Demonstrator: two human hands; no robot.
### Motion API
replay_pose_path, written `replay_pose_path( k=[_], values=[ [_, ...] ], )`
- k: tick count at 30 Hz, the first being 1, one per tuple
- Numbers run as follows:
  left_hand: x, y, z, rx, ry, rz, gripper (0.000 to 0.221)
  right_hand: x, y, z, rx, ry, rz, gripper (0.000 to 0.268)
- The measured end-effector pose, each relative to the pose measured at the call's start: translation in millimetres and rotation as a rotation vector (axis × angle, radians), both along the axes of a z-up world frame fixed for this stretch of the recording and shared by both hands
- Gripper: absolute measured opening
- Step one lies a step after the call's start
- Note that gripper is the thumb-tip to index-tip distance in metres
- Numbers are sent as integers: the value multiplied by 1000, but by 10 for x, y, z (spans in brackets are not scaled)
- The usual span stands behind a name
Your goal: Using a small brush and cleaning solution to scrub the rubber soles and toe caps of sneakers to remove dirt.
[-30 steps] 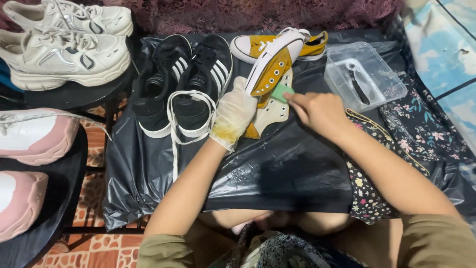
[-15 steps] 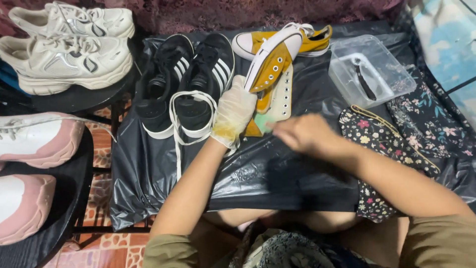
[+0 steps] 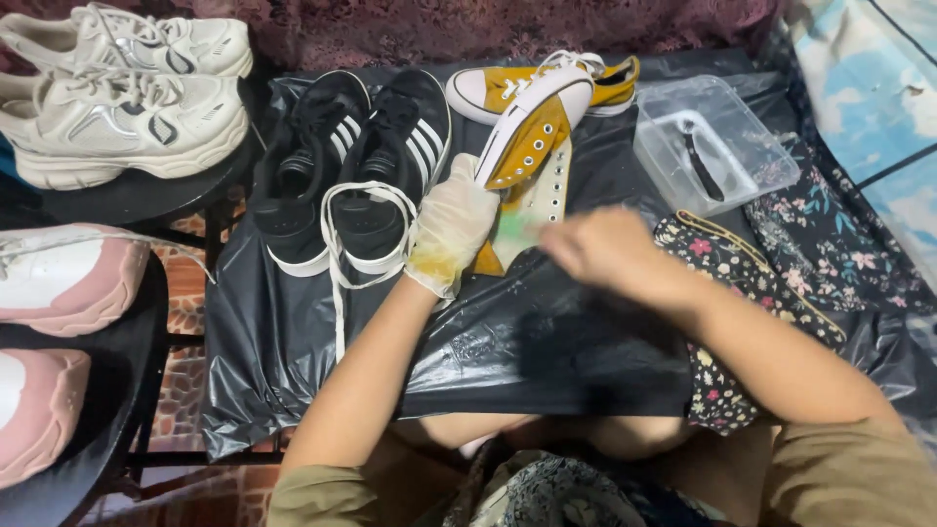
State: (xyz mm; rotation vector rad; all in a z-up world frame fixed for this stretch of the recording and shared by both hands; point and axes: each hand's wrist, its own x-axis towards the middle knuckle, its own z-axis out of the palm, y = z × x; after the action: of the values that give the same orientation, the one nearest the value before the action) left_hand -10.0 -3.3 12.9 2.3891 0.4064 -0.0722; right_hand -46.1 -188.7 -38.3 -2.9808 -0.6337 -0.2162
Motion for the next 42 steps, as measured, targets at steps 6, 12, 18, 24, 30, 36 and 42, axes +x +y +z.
replay_pose_path(
  k=[6,12,18,24,30,36,42],
  values=[
    [348,221,-348,-180,-5,-196,38,47,-561,740,505,109,-94,28],
    [213,124,-404,-506,190,-191,50,322,-1405,804,210,47,-520,47],
    [-41,229,27,38,304,-545,90,608,-1526,396,-14,49,-624,35],
    [-66,243,-63,285,113,-531,82,582,-1437,419,-69,155,-644,31],
    [-9,283,-213,73,-908,-768,36,507,-1458,535,54,103,-662,33],
    [-50,35,-731,617,-972,-700,33,301,-1260,792,235,269,-675,31],
    [72,-104,-1169,840,-708,-618,29,258,-1269,841,288,247,-674,34]
  ],
)
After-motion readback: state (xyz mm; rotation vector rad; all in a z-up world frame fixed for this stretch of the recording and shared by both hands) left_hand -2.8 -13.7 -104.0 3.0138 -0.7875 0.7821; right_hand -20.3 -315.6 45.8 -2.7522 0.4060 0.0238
